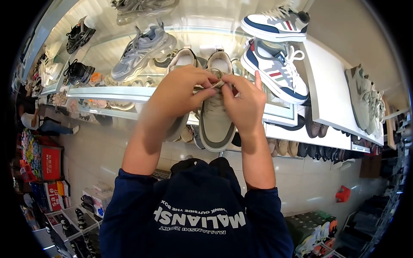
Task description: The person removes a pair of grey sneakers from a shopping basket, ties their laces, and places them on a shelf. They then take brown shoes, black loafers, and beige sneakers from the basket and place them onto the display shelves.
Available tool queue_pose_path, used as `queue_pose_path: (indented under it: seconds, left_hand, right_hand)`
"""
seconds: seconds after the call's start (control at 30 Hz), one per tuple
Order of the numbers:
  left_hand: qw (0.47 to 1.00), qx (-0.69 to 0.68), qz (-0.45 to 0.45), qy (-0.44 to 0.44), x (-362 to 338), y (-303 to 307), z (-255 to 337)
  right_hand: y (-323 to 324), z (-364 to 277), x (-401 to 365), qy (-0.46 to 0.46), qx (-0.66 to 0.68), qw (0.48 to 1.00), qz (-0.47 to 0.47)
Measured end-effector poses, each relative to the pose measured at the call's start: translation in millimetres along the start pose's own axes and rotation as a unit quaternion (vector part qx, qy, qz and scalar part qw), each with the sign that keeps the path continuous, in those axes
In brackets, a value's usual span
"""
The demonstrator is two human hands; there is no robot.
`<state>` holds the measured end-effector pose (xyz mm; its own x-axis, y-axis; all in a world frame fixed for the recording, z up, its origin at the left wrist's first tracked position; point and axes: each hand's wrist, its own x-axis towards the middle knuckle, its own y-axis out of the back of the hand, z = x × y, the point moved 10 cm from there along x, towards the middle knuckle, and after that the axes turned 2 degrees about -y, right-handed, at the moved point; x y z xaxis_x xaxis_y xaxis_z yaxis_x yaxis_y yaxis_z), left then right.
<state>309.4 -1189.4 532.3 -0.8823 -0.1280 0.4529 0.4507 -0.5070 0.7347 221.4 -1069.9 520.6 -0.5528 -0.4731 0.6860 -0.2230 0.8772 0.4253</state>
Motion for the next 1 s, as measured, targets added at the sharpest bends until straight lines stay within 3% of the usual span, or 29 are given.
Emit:
queue_pose_path:
  seconds: [0.17,0.47,0.53,0.57,0.63,0.73,0.83,0.93,1.0]
  left_hand:
    - [0.995,-0.042,-0.024,-0.082,1.4,0.0,15.0]
    - [0.991,0.054,0.096,-0.080,-7.6,-2.5,13.6]
    - [0.993,0.053,0.100,-0.021,-6.1,-3.5,5.2]
    - [0.993,0.052,0.101,0.008,-6.0,-4.3,0.6]
    - [0.988,0.036,0.150,-0.014,-5.8,-1.7,0.4]
    - [0.978,0.084,0.180,-0.064,-8.6,-2.2,13.1]
    - [0.966,0.121,0.203,-0.103,-13.4,-3.9,23.9]
    - [0.958,0.139,0.224,-0.110,-14.6,0.0,26.7]
    - [0.958,0.149,0.220,-0.109,-12.8,0.8,25.9]
  right_hand:
    - [-1.2,-1.8,0.5,0.019,-0.011,1.000,0.019]
    - [1.4,8.0,2.6,-0.063,0.067,0.996,-0.020]
    - [-2.2,17.5,-0.6,-0.096,0.098,0.990,-0.037]
    - [-7.4,24.5,-2.5,-0.139,0.166,0.974,-0.060]
    - [-18.8,34.0,-8.7,-0.221,0.300,0.922,-0.105]
    - [-33.0,32.7,-18.6,-0.200,0.377,0.886,-0.179]
    - [-31.5,26.6,-19.7,-0.149,0.342,0.916,-0.148]
    - [-20.9,35.2,-19.5,-0.163,0.275,0.944,-0.076]
    - [-9.7,28.1,-14.4,-0.101,0.150,0.980,-0.080]
